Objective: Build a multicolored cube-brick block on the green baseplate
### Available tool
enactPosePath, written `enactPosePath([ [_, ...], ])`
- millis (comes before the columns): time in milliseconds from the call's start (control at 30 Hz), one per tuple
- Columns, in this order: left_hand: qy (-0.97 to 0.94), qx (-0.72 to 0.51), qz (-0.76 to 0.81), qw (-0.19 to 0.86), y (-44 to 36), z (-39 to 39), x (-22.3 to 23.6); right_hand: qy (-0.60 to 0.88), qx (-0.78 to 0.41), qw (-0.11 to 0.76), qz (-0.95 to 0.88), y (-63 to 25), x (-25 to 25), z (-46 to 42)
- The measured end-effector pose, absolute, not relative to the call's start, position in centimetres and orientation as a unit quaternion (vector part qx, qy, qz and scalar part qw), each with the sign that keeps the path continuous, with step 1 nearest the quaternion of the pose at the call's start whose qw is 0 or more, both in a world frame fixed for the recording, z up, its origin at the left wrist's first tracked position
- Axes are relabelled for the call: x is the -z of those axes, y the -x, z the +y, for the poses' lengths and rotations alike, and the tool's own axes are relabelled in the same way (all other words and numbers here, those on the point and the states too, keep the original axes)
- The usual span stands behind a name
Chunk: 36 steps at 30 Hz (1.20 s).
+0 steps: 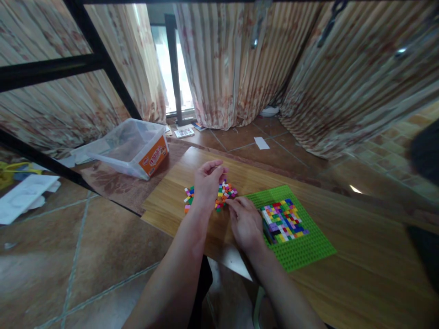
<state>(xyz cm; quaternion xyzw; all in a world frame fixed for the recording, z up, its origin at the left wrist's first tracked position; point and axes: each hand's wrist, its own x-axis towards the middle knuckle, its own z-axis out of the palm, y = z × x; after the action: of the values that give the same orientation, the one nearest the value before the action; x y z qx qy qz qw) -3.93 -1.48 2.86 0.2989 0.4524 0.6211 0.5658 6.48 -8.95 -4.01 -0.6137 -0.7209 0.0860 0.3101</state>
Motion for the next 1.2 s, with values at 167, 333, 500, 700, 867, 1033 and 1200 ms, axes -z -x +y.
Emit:
enactPosePath([
  [167, -0.296, -0.62, 0.45, 0.571, 4.0, -1.4, -2.9, 0.634, -0.096, 0.273, -0.717, -6.3, 3.5, -8.9],
  [333, -0.299, -0.623, 0.446, 0.569, 4.0, -1.5, -2.9, 0.629, -0.12, 0.253, -0.725, -6.6, 2.7, -9.4],
  [500, -0.303, -0.619, 0.442, 0.574, 3.9, -1.6, -2.9, 0.62, -0.116, 0.248, -0.735, -6.7, 3.0, -9.4],
  [700, -0.305, -0.615, 0.447, 0.573, 3.6, -1.4, -2.7, 0.622, -0.095, 0.254, -0.735, -6.4, 3.1, -9.5],
  [867, -0.317, -0.613, 0.446, 0.569, 3.4, -1.4, -2.5, 0.588, -0.124, 0.329, -0.728, -6.7, 1.1, -10.9],
  [1033, -0.325, -0.611, 0.443, 0.569, 3.1, -1.5, -2.4, 0.596, -0.139, 0.385, -0.691, -8.2, -1.5, -12.4],
  [1200, -0.337, -0.601, 0.457, 0.562, 2.9, -1.5, -2.4, 0.644, -0.099, 0.419, -0.633, -12.4, -2.4, -13.2],
])
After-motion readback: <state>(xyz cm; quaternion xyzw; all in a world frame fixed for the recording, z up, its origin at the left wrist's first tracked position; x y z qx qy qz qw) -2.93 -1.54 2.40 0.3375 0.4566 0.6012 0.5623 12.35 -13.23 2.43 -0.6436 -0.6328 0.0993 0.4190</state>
